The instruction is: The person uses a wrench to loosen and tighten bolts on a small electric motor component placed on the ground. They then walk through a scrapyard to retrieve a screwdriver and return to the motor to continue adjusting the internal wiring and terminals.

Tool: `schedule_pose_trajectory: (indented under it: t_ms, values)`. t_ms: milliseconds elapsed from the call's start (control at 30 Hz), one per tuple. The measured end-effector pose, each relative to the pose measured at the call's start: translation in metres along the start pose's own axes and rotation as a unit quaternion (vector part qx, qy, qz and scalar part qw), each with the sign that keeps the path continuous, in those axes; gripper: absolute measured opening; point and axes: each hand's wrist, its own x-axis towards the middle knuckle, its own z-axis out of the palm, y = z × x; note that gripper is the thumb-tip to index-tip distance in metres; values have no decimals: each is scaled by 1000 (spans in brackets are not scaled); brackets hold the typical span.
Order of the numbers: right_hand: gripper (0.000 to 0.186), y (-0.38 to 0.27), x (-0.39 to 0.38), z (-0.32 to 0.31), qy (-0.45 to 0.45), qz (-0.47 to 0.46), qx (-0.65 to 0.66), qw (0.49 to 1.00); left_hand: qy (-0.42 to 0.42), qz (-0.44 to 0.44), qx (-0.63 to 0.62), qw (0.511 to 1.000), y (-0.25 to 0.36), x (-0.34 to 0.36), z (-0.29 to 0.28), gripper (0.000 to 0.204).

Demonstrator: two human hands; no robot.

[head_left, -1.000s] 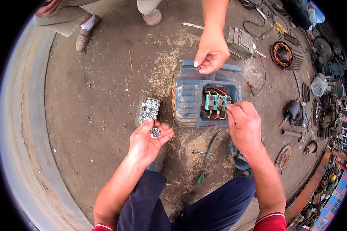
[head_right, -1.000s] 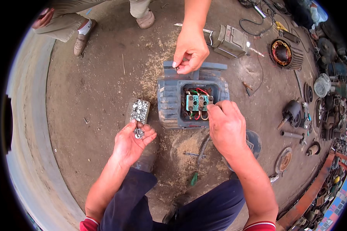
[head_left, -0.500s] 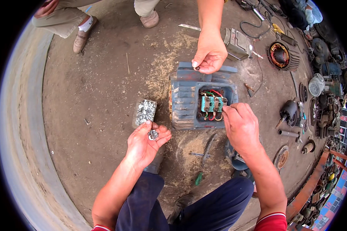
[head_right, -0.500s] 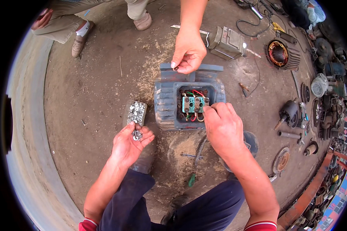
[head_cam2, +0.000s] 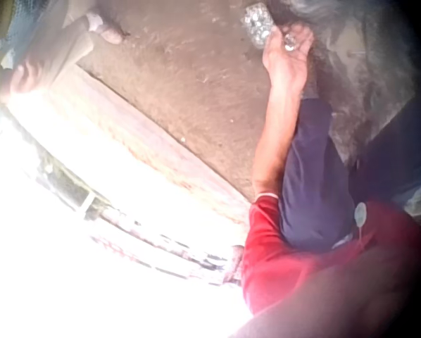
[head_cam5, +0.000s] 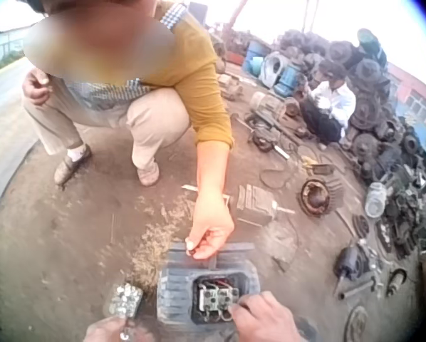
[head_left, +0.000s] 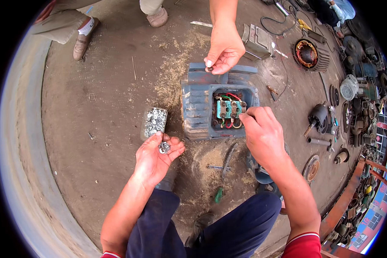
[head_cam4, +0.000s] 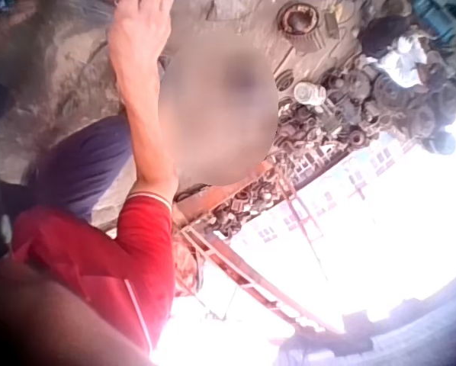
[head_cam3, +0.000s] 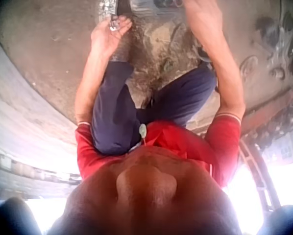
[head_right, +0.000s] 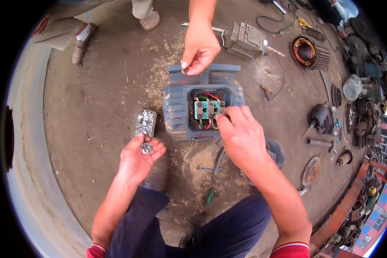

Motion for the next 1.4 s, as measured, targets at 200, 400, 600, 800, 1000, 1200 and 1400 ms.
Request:
schedule_pose_trajectory:
  t_ms: [200,400,600,800,1000,1200,1400]
  values:
    - [28,6,-3,10,44,21,39,998,-9,6,1,1000,-3,1,-2,24]
    - [23,2,-4,13,62,40,32,997,-9,12,-1,1000,-1,0,-7,24]
    - [16,3,-2,12,69,41,33,996,2,7,4,1000,1,-1,-1,24]
    - [17,0,-2,13,70,48,-13,996,2,3,-1,1000,0,-2,-4,26]
    - [23,3,3,10,49,28,-68,996,-5,6,-8,1000,-1,0,-4,26]
    - [27,5,8,9,8,46,-82,996,-9,3,-11,1000,-1,0,-4,26]
    - [23,5,12,1,0,7,-87,996,-11,3,-10,1000,0,0,-5,25]
